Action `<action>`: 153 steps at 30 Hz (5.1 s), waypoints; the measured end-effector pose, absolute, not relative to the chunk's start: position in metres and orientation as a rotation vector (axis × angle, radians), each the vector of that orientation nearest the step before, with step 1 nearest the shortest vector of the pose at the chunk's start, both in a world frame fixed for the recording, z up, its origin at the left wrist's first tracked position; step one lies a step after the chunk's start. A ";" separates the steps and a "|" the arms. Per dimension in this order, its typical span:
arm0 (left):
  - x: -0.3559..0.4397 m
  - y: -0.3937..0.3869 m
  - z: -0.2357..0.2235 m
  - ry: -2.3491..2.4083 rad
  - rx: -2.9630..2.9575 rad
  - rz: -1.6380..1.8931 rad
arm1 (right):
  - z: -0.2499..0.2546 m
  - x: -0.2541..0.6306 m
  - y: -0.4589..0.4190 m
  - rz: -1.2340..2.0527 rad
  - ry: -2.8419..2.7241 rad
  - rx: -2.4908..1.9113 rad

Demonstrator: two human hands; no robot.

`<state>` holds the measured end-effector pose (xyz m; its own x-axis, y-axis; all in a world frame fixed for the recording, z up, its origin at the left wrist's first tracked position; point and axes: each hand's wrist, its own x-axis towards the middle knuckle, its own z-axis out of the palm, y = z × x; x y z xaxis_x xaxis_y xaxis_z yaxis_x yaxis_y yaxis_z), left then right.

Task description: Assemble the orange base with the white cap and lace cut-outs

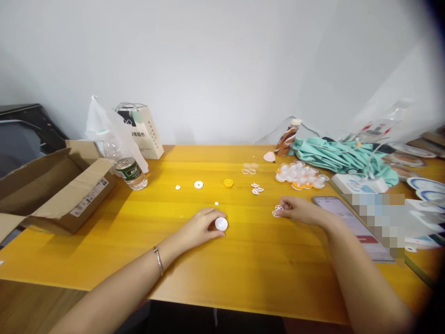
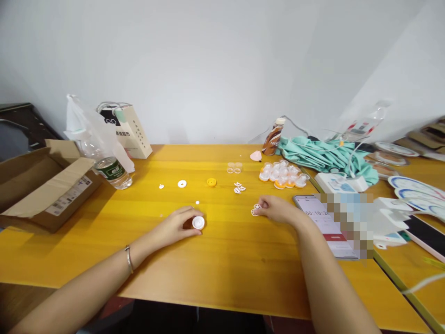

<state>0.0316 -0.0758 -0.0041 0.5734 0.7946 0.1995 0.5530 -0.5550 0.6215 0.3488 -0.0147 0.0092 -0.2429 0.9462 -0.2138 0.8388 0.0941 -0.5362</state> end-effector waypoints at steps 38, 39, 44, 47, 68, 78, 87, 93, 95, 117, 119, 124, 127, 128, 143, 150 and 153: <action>0.069 -0.013 0.005 1.034 2.604 0.569 | 0.015 0.327 -0.015 1.100 -2.041 -1.543; 0.062 -0.017 0.005 1.031 2.536 0.577 | 0.015 0.325 -0.015 1.078 -2.054 -1.539; 0.044 -0.029 0.003 1.004 2.227 0.640 | 0.013 0.307 -0.021 0.953 -2.019 -1.408; 0.041 -0.033 0.000 1.031 2.118 0.702 | 0.013 0.289 -0.029 1.030 -1.883 -1.367; 0.022 -0.044 0.000 0.947 1.617 0.985 | -0.017 0.219 -0.049 1.437 -1.305 -1.013; 0.026 -0.053 0.007 1.032 1.793 0.920 | -0.013 0.208 -0.056 1.581 -1.250 -0.967; 0.030 -0.055 0.001 1.153 1.803 0.945 | -0.015 0.210 -0.055 1.628 -1.249 -1.008; 0.032 -0.060 0.001 1.009 2.055 1.044 | -0.016 0.212 -0.054 1.698 -1.146 -1.011; 0.031 -0.062 0.002 0.965 2.215 1.054 | -0.016 0.213 -0.053 1.730 -1.116 -1.002; 0.028 -0.066 0.008 0.945 2.551 0.990 | -0.011 0.223 -0.051 1.921 -1.129 -0.959; 0.028 -0.066 0.009 0.951 2.552 0.959 | -0.012 0.223 -0.051 1.916 -1.141 -0.966; 0.028 -0.067 0.014 0.932 2.512 0.911 | -0.012 0.224 -0.051 1.909 -1.182 -0.973; 0.028 -0.067 0.015 0.925 2.488 0.882 | -0.011 0.224 -0.051 1.892 -1.214 -0.968; 0.028 -0.067 0.015 0.927 2.486 0.882 | -0.010 0.224 -0.051 1.887 -1.226 -0.963; 0.033 -0.068 0.006 0.928 2.186 1.023 | -0.005 0.214 -0.061 1.572 -1.357 -1.007; 0.041 -0.062 -0.008 0.953 1.494 1.029 | -0.002 0.215 -0.065 1.465 -1.422 -0.965; 0.044 -0.063 -0.007 0.921 1.351 1.023 | -0.001 0.215 -0.065 1.450 -1.470 -0.949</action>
<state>0.0440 -0.0631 -0.0065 0.3120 0.9485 0.0541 -0.0448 -0.0422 0.9981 0.2152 -0.0651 -0.0012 -0.3585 0.9319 0.0555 -0.0429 0.0430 -0.9982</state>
